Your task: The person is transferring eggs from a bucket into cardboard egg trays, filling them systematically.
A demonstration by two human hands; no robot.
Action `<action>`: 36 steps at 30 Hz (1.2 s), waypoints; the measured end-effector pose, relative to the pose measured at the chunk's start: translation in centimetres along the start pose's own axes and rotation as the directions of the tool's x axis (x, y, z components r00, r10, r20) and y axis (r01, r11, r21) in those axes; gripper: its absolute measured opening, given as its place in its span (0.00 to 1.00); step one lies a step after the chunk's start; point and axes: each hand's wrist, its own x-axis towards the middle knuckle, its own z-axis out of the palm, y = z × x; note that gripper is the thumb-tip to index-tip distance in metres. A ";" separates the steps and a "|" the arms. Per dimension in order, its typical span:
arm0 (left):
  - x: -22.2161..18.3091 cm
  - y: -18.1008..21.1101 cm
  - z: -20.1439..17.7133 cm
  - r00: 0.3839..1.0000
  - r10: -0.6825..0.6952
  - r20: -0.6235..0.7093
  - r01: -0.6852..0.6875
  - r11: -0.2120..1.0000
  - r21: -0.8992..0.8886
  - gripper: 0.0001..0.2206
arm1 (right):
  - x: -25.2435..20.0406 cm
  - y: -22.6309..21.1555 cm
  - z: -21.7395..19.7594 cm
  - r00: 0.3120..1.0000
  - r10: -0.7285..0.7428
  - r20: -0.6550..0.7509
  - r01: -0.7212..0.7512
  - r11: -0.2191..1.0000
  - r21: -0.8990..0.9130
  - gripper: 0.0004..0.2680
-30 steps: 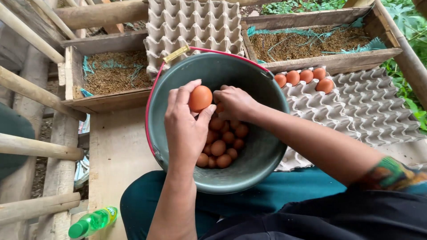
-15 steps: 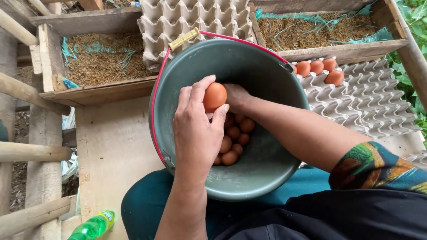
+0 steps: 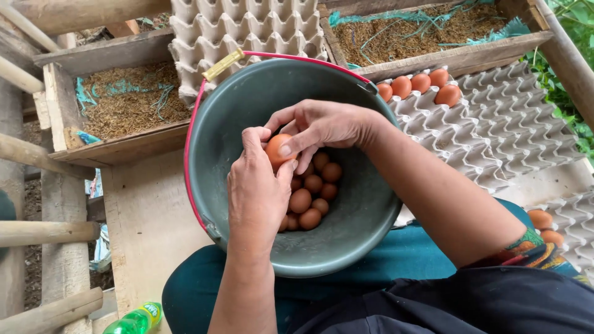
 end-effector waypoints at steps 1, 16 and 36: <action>-0.2 0.4 -0.3 1.000 0.004 0.005 -0.004 1.000 0.003 0.24 | 0.0 0.1 -0.1 1.000 -0.004 -0.005 0.004 1.000 0.004 0.19; 0.2 -0.6 -0.5 1.000 0.015 -0.023 -0.016 0.998 -0.056 0.27 | 10.8 14.8 -7.6 0.779 0.275 -0.563 -0.609 0.117 -0.785 0.16; -2.4 3.5 2.5 0.839 0.527 -0.139 -0.439 0.804 0.401 0.23 | -10.0 2.0 -6.6 0.215 -0.915 -0.341 -0.380 0.243 -0.892 0.02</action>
